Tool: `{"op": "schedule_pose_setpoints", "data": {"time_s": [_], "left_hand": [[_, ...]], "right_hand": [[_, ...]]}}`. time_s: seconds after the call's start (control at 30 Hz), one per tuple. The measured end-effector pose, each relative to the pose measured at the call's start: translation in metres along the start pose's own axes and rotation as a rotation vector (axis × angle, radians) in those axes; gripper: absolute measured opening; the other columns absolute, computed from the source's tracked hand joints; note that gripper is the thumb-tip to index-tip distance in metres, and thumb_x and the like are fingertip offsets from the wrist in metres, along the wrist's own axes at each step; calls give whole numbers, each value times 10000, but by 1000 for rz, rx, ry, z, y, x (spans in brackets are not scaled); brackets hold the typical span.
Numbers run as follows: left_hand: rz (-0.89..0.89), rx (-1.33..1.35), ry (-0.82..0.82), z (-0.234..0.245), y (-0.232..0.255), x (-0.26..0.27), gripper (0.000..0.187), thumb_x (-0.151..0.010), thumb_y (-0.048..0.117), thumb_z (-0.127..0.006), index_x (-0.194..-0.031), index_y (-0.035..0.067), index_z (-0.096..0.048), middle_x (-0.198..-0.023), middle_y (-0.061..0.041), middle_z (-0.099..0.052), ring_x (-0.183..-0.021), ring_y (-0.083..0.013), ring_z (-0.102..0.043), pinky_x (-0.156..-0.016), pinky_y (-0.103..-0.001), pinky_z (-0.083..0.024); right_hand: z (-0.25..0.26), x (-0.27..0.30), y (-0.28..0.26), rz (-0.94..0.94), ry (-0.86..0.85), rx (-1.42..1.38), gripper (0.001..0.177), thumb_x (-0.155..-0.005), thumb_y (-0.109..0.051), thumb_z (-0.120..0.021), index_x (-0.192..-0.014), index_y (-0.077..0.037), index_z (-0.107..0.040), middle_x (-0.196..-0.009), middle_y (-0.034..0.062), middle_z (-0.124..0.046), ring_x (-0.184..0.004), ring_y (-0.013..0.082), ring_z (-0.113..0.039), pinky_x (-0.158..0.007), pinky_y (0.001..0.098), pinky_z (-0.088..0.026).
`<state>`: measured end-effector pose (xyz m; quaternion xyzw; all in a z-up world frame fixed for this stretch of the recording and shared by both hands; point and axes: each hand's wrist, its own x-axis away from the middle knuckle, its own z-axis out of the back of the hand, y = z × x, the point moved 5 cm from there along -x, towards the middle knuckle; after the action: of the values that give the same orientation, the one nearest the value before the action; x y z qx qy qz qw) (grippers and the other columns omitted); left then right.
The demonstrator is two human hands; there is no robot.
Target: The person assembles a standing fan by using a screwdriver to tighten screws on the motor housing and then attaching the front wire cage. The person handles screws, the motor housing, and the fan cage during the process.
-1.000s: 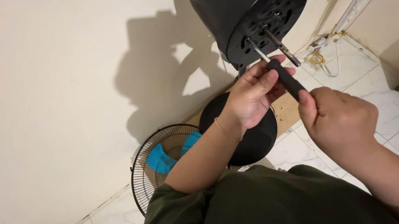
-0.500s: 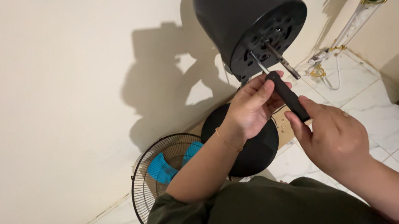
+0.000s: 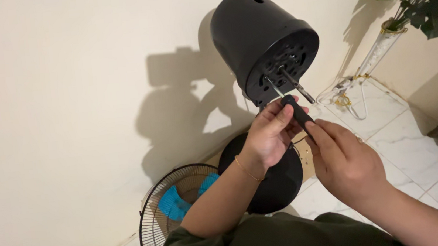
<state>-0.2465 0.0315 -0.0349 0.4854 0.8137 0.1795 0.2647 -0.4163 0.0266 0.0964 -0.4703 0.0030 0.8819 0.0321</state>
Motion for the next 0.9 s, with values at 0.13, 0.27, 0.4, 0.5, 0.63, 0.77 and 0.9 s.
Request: {"op": "schedule_pose_setpoints", "data": {"time_s": [0.13,0.27,0.4,0.5,0.63,0.77,0.9], "left_hand": [[7,16,19,-6,0,1,284,-1090,206,-648,-1339,75,-616,-1208,-105,-693,-1151,-206,-666,-1028,-403,-511],[43,-51,32,-11,4,4,404,-1003,216,-659,-1393,137,-588,-1244,-73,-691,-1135,-171,-643,-1011,-370,-497],[-8,-42,45,-10,1,0,365,-1034,215,-678,-1366,99,-580,-1222,-80,-677,-1150,-184,-641,-1045,-389,-496],[-24,-37,67,-3,-4,-1,327,-1036,228,-683,-1321,95,-592,-1202,-75,-686,-1132,-185,-648,-1036,-387,-500],[-75,-29,49,1,-9,-2,270,-1080,225,-688,-1289,82,-593,-1183,-69,-685,-1110,-204,-653,-1037,-394,-501],[-71,25,21,-9,-6,-1,314,-1122,245,-668,-1369,67,-592,-1197,-96,-680,-1078,-208,-639,-945,-381,-479],[-35,6,12,-19,2,1,412,-999,233,-661,-1384,117,-569,-1227,-71,-677,-1151,-178,-651,-1031,-367,-503]], "right_hand": [[-10,10,10,-78,-32,37,335,-921,-150,-801,-1192,20,-700,-864,94,-680,-673,250,-650,-595,352,-519],[-19,16,19,-156,-75,123,317,-913,-254,-823,-1095,-11,-732,-728,87,-631,-575,257,-621,-517,367,-490],[-16,10,23,-184,-150,151,290,-914,-311,-837,-945,-54,-707,-703,69,-630,-573,260,-624,-511,382,-484],[-2,0,9,-16,-25,83,374,-846,-260,-778,-1055,35,-680,-833,132,-668,-644,291,-647,-537,367,-504],[4,-3,2,65,40,14,268,-912,-78,-724,-1166,2,-694,-975,135,-691,-771,287,-681,-644,357,-531],[-7,4,12,-11,-37,90,288,-915,-207,-824,-1094,0,-734,-771,86,-616,-610,251,-608,-541,364,-484],[-19,10,26,-101,-121,197,268,-948,-301,-783,-877,-61,-687,-702,62,-587,-575,255,-588,-504,378,-454]]}}
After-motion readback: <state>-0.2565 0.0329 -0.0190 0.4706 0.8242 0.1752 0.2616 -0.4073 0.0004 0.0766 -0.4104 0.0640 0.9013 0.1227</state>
